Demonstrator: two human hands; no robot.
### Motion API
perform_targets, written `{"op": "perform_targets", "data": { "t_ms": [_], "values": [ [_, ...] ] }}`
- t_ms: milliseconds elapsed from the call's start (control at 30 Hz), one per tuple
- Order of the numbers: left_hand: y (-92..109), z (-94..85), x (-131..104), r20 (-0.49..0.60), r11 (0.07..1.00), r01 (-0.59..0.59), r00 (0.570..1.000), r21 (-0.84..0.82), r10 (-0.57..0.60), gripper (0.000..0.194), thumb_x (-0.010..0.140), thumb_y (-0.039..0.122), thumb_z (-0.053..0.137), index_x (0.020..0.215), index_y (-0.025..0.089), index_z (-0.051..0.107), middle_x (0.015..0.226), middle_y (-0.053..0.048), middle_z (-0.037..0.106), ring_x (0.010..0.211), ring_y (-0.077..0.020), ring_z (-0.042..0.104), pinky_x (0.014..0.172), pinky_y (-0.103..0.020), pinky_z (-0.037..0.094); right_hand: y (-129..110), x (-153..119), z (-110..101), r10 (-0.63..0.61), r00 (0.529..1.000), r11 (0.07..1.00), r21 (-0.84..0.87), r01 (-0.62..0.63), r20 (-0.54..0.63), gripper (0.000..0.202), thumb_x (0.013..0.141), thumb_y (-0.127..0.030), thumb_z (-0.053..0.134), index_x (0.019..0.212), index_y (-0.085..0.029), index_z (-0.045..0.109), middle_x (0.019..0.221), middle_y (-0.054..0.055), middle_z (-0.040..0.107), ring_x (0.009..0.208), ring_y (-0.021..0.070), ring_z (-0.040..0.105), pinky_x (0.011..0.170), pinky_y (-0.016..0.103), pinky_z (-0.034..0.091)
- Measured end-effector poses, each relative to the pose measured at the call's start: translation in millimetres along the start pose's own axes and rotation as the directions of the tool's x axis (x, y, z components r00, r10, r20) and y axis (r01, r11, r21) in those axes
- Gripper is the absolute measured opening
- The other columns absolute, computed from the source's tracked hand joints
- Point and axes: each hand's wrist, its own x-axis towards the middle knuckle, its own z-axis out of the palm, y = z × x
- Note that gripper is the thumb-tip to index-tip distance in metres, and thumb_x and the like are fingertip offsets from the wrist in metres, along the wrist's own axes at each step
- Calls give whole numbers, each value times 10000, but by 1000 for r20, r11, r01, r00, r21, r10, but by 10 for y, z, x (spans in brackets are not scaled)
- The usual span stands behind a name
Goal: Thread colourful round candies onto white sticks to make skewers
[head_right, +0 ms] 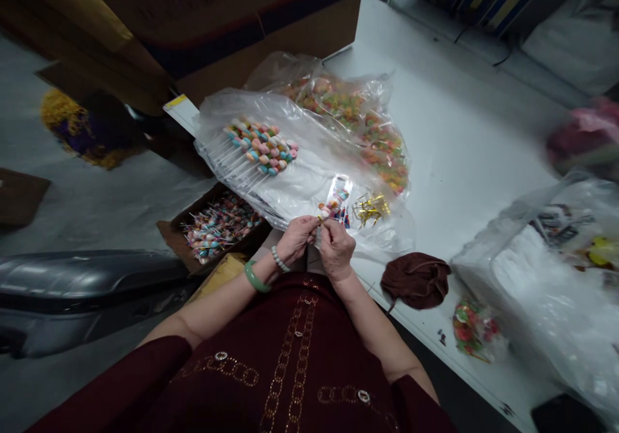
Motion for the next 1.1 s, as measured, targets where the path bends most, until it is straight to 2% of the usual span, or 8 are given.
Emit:
{"op": "perform_targets", "data": {
  "t_ms": [400,567,700,767,833,900,967,1100],
  "values": [
    [-34,-89,15,80,937,-200,980,287,185,411,683,528,689,611,148,550,557,54,404,558,-76,325,536,-236,248,54,25,29,-20,994,962,-268,49,110,261,881,-224,432,779,-184,668,753,63,707,647,151,599,616,250,368],
    [-96,-85,29,41,921,-242,970,306,241,377,745,465,624,586,176,442,569,57,363,580,-86,313,551,-234,256,12,23,39,150,971,988,10,-155,184,209,860,-323,510,752,-203,643,697,23,660,624,138,558,599,247,374],
    [-71,-72,8,30,945,-215,976,247,214,392,734,463,648,595,182,413,567,64,346,563,-77,293,531,-222,238,-1,74,47,485,791,674,417,-610,374,231,719,-400,652,653,-206,546,503,-56,493,436,90,393,424,222,289],
    [-7,-87,-24,87,974,-145,988,173,131,402,711,478,677,606,178,430,548,72,339,527,-65,269,501,-217,206,-2,116,-1,491,707,492,507,-707,510,254,633,-377,722,710,-201,556,497,-79,469,400,69,347,372,203,218],
    [69,-123,-68,227,995,-11,974,100,-12,398,684,476,711,628,169,464,535,73,365,486,-50,254,469,-213,163,-2,145,-82,412,693,421,551,-720,591,342,577,-321,766,849,-198,600,547,-82,507,409,59,364,362,186,199],
    [134,-178,-111,390,989,123,909,75,-143,383,642,445,759,661,151,516,545,60,424,461,-36,267,450,-206,138,-13,139,-170,290,711,458,560,-691,641,391,594,-308,761,943,-195,625,569,-71,521,416,61,373,362,188,207],
    [198,-243,-135,494,977,191,844,91,-211,383,590,417,800,696,127,574,566,39,484,447,-26,287,437,-199,136,-48,92,-248,164,769,621,541,-567,618,288,691,-349,701,917,-177,650,553,-46,518,418,76,372,368,213,239],
    [490,-397,-114,601,955,138,751,263,-274,384,587,457,789,656,117,622,525,19,514,404,-38,307,417,-213,164,-200,-37,-393,-131,904,921,388,-42,408,218,847,-380,576,803,-182,658,621,28,584,532,142,486,499,285,390]
  ]
}}
